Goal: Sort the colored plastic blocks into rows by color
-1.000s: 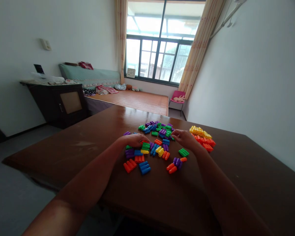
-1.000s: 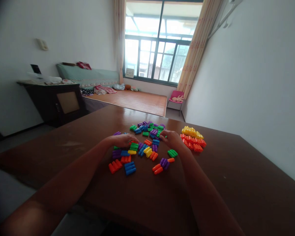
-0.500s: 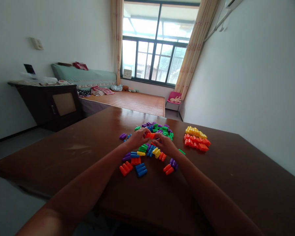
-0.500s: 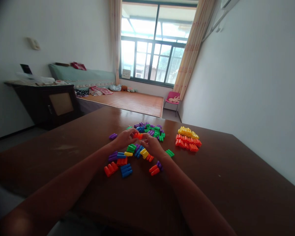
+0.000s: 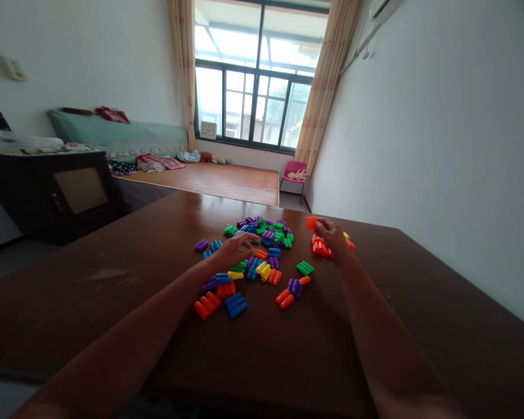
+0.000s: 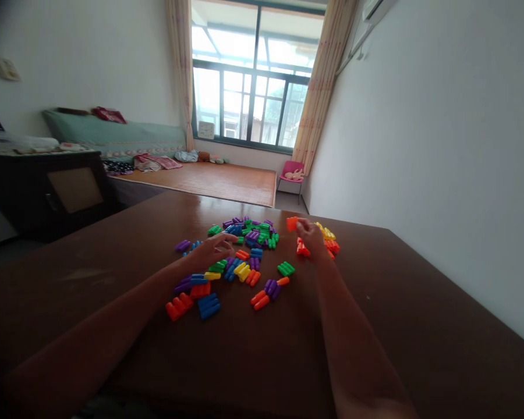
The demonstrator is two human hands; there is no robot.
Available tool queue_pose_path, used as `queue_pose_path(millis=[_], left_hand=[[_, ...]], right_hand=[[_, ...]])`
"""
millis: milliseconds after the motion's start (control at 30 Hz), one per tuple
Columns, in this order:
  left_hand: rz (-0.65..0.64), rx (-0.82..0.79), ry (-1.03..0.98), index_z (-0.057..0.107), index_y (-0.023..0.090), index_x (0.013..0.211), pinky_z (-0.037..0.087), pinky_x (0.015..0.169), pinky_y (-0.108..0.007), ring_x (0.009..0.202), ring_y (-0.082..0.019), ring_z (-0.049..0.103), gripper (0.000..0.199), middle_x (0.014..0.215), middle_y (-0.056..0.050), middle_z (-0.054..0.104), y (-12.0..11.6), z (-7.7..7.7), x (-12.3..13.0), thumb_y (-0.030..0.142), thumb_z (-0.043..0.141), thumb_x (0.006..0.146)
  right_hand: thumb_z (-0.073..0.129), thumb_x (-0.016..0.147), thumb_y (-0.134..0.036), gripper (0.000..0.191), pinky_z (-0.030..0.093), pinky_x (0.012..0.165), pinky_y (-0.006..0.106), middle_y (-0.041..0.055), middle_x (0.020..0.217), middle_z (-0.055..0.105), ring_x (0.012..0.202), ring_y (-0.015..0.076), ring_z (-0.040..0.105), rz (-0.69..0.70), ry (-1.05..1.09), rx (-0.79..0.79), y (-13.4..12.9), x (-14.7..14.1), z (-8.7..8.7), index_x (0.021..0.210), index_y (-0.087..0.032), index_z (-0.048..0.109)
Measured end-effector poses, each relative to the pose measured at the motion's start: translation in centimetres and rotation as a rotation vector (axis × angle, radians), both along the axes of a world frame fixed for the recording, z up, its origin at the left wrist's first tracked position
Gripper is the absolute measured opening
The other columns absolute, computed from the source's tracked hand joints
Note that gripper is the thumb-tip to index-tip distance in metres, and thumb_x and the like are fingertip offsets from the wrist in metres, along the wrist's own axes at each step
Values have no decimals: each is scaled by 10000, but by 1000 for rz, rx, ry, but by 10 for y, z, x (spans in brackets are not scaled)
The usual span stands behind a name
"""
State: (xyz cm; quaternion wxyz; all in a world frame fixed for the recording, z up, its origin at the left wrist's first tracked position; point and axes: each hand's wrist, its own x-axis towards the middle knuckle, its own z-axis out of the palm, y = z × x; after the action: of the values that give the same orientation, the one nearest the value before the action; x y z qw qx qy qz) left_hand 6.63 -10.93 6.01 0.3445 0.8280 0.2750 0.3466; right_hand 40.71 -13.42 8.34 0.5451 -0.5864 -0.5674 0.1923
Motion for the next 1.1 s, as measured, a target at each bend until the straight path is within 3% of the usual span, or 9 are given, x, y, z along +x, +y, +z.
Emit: queue_pose_path(millis=[133, 233, 300, 433, 600, 833, 1000, 1100], left_hand=[[-3, -3, 7, 588, 188, 1143, 551, 700, -280, 921, -182, 622, 352, 1046, -63, 588, 0, 0, -1, 359, 578, 836], [-2, 2, 28, 599, 186, 1118, 549, 702, -287, 899, -182, 626, 339, 1043, -65, 591, 0, 1, -1, 369, 577, 833], [0, 13, 41, 607, 185, 1094, 549, 710, -292, 899, -183, 626, 328, 1065, -70, 597, 0, 1, -1, 376, 577, 829], [10, 43, 58, 622, 178, 1078, 548, 741, -296, 897, -178, 628, 320, 1076, -74, 608, 0, 2, -2, 374, 568, 830], [23, 62, 65, 654, 186, 1040, 551, 760, -290, 921, -183, 628, 308, 1089, -68, 623, 2, 4, -5, 392, 558, 832], [11, 84, 59, 676, 172, 1021, 548, 776, -291, 914, -179, 624, 296, 1045, -69, 642, 6, 4, -7, 362, 557, 827], [139, 125, 97, 693, 168, 993, 532, 820, -314, 894, -186, 632, 290, 973, -59, 683, 10, 8, -15, 340, 527, 829], [189, 123, 136, 692, 174, 998, 528, 824, -313, 893, -189, 638, 294, 996, -53, 695, 12, 7, -17, 347, 515, 839]], right_hand=[[590, 717, -436, 495, 515, 635, 293, 139, 900, 714, 750, 207, 645, -473, 55, -12, -14, 102, -23, 1055, -82, 669], [606, 693, -394, 426, 491, 561, 264, 130, 823, 719, 662, 189, 638, -566, 73, -102, -25, 133, -39, 974, -88, 697], [630, 674, -380, 349, 475, 542, 248, 102, 769, 719, 631, 177, 636, -505, -9, -191, -28, 133, -43, 890, -117, 709], [665, 652, -398, 245, 445, 542, 234, 60, 672, 699, 617, 172, 638, -474, -371, -326, -23, 115, -37, 728, -168, 698], [633, 682, -429, 259, 399, 507, 228, 47, 640, 680, 599, 173, 634, -515, -649, -438, -16, 97, -32, 751, -190, 705], [551, 758, -490, 333, 367, 481, 229, 57, 624, 668, 572, 170, 618, -529, -801, -428, -20, 80, -29, 761, -200, 713], [548, 770, -459, 302, 381, 494, 237, 60, 647, 680, 570, 170, 618, -485, -835, -446, -25, 79, -26, 731, -212, 718], [549, 784, -443, 293, 412, 532, 252, 69, 681, 691, 585, 177, 622, -526, -825, -415, -23, 76, -21, 791, -205, 721]])
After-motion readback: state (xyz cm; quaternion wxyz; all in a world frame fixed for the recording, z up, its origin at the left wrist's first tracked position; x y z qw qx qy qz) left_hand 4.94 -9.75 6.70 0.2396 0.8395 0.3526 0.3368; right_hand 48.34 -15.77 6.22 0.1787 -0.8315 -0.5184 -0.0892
